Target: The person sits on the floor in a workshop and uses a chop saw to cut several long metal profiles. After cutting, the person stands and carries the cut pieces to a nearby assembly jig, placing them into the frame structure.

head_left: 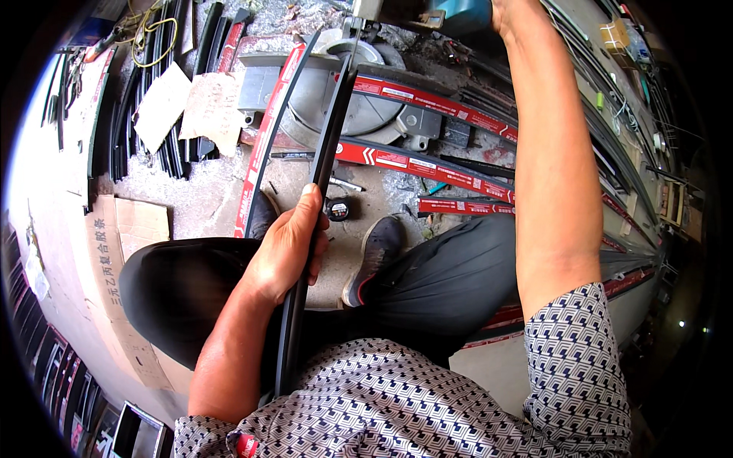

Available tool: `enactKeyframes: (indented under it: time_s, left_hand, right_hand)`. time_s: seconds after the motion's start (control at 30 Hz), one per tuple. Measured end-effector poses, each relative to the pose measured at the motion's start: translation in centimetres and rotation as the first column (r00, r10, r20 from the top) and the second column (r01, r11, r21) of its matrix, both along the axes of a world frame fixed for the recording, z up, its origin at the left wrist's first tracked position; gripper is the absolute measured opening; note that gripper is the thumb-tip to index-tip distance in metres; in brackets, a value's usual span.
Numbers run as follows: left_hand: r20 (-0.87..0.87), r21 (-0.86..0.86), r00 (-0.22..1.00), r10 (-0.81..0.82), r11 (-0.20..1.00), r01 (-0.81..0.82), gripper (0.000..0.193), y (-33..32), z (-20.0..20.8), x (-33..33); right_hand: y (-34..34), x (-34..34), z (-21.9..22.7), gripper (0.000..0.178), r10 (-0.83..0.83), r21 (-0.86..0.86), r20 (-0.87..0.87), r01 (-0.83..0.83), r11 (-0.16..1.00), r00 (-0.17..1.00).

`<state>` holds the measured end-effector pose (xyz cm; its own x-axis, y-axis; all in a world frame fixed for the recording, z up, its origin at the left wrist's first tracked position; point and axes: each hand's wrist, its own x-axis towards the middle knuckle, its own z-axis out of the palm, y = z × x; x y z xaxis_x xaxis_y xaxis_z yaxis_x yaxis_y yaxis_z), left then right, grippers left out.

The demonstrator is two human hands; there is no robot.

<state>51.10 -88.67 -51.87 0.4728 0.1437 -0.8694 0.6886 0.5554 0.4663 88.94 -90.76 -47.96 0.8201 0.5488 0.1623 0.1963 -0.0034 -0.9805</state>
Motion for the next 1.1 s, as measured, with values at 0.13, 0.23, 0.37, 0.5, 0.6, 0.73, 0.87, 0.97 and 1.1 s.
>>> enactKeyframes:
  time_s: [0.13,0.23,0.37,0.5,0.6,0.73,0.87,0.97,1.1]
  left_hand:
    - [0.014,-0.012,1.000,-0.011,1.000,0.011,0.060,0.1,-0.1,0.2]
    - [0.005,-0.005,1.000,-0.011,1.000,0.011,0.060,0.1,0.0,0.3]
    - [0.011,-0.001,1.000,-0.010,1.000,0.010,0.060,0.1,-0.1,0.2]
    - [0.018,0.008,1.000,-0.009,1.000,0.009,0.059,0.1,-0.2,0.1]
    - [0.011,0.004,1.000,-0.007,1.000,0.007,0.058,0.2,-0.3,0.2]
    - [0.006,0.005,1.000,-0.008,1.000,0.008,0.058,0.2,-0.3,0.1]
    - [0.009,0.010,1.000,-0.008,1.000,0.008,0.058,0.2,-0.2,0.2]
    - [-0.007,0.016,1.000,-0.003,1.000,0.003,0.058,0.2,0.1,0.4]
    - [0.002,0.023,1.000,-0.008,1.000,0.008,0.059,0.2,-0.1,0.1]
  right_hand:
    - [0.0,0.9,0.1,0.029,-0.049,-0.058,0.010,0.049,0.997,0.999]
    - [0.0,-0.2,0.5,0.030,-0.142,-0.076,0.018,0.143,0.987,0.990]
    - [-0.1,-1.0,1.2,0.032,-0.133,-0.091,-0.062,0.127,0.988,0.989]
    - [-0.6,-0.7,0.6,0.031,-0.089,-0.069,-0.078,0.083,0.994,0.993]
    - [-0.4,-0.8,0.6,0.029,-0.109,-0.096,-0.043,0.105,0.990,0.993]
    - [-0.3,-1.6,0.7,0.028,-0.170,-0.106,0.006,0.170,0.980,0.985]
    - [-0.8,-2.0,0.8,0.028,-0.123,-0.081,0.021,0.125,0.989,0.992]
    - [-0.5,-1.6,0.0,0.028,-0.145,-0.054,-0.008,0.145,0.988,0.989]
    - [-0.8,-1.2,0.0,0.027,-0.098,-0.069,-0.036,0.096,0.993,0.995]
